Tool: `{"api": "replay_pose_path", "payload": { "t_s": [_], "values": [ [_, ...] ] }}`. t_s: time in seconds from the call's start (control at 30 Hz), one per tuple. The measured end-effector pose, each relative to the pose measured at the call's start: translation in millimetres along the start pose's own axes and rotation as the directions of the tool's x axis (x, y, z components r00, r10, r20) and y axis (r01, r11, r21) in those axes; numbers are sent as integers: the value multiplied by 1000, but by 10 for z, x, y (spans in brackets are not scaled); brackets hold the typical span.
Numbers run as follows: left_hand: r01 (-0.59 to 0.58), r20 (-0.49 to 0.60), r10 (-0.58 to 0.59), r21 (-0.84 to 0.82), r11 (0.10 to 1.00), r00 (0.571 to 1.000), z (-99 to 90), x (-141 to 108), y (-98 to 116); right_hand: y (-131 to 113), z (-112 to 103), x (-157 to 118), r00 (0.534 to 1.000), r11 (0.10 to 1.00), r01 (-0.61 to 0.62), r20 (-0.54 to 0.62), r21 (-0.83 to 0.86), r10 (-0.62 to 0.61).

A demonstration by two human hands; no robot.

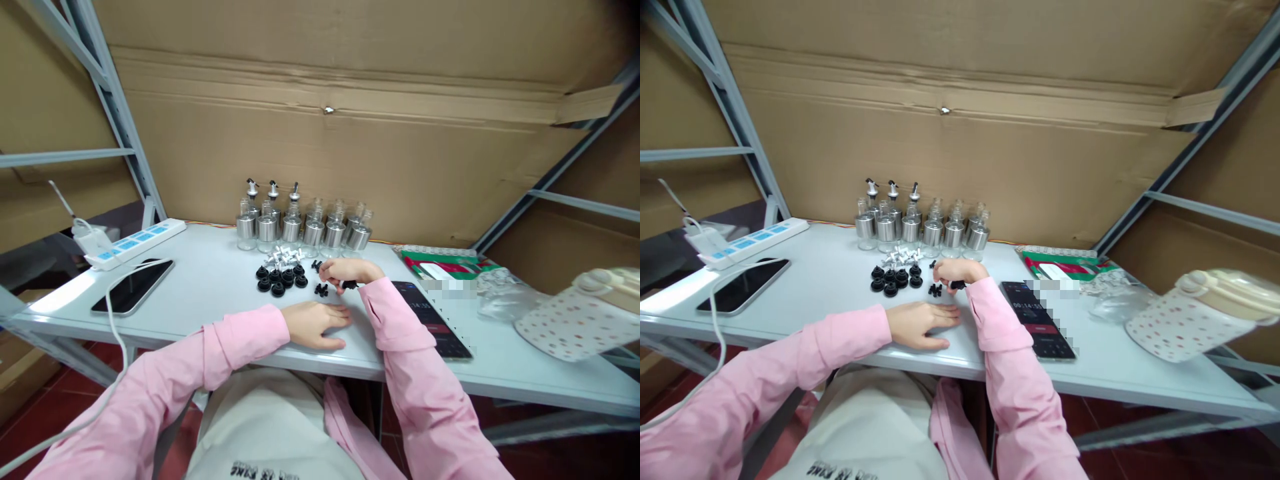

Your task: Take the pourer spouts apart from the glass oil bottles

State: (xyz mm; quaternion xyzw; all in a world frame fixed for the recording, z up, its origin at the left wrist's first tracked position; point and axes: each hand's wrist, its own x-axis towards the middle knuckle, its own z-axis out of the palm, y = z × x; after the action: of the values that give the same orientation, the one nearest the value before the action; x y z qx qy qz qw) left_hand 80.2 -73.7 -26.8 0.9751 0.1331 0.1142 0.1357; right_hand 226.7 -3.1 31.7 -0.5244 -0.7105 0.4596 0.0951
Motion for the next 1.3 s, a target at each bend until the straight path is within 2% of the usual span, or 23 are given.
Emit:
{"api": "replay_pose_path", "payload": {
  "t_s": [0.1,0.27,0.33,0.4,0.47,0.57,0.63,0.7,0.73,0.87,0.97,1.07,1.17,1.23,1.3],
  "values": [
    [4,1,-4,-6,1000,1000,-2,-4,-3,5,-13,-61,997,998,-58,59,37,55],
    [-13,-18,13,31,999,1000,12,2,1,-2,-16,-128,998,997,-43,41,62,40],
    [-27,-47,30,79,997,998,10,5,1,-14,-4,-134,999,998,-45,30,42,44],
    [26,-134,-7,143,989,991,-18,0,-8,-30,12,-143,1000,998,-23,5,59,22],
    [154,-309,-91,186,971,947,-82,-18,-32,-53,36,-157,996,990,53,-81,132,-42],
    [312,-584,-175,142,939,792,-223,-59,-98,-102,98,-176,960,941,217,-231,259,-158],
    [355,-666,-190,119,927,721,-307,-81,-147,-139,158,-172,940,898,308,-249,315,-234],
    [386,-680,-191,146,911,708,-355,-90,-186,-169,222,-148,917,843,380,-277,381,-288],
    [395,-672,-183,175,902,717,-365,-90,-199,-179,252,-129,906,811,405,-308,423,-292],
    [359,-605,-109,309,880,789,-342,-73,-219,-186,338,-49,894,701,413,-406,581,-190],
    [333,-594,-92,311,890,799,-326,-65,-221,-192,369,-25,911,660,372,-393,652,-125],
    [339,-618,-113,262,904,778,-340,-66,-213,-218,380,-37,926,634,343,-362,693,-105],
    [355,-657,-146,197,914,739,-374,-73,-193,-232,370,-54,929,607,344,-356,717,-105],
    [360,-693,-184,117,926,697,-401,-82,-180,-227,353,-63,924,579,369,-356,727,-141],
    [360,-737,-253,-14,933,627,-430,-97,-180,-212,329,-74,911,550,412,-348,727,-222]
  ]
}}
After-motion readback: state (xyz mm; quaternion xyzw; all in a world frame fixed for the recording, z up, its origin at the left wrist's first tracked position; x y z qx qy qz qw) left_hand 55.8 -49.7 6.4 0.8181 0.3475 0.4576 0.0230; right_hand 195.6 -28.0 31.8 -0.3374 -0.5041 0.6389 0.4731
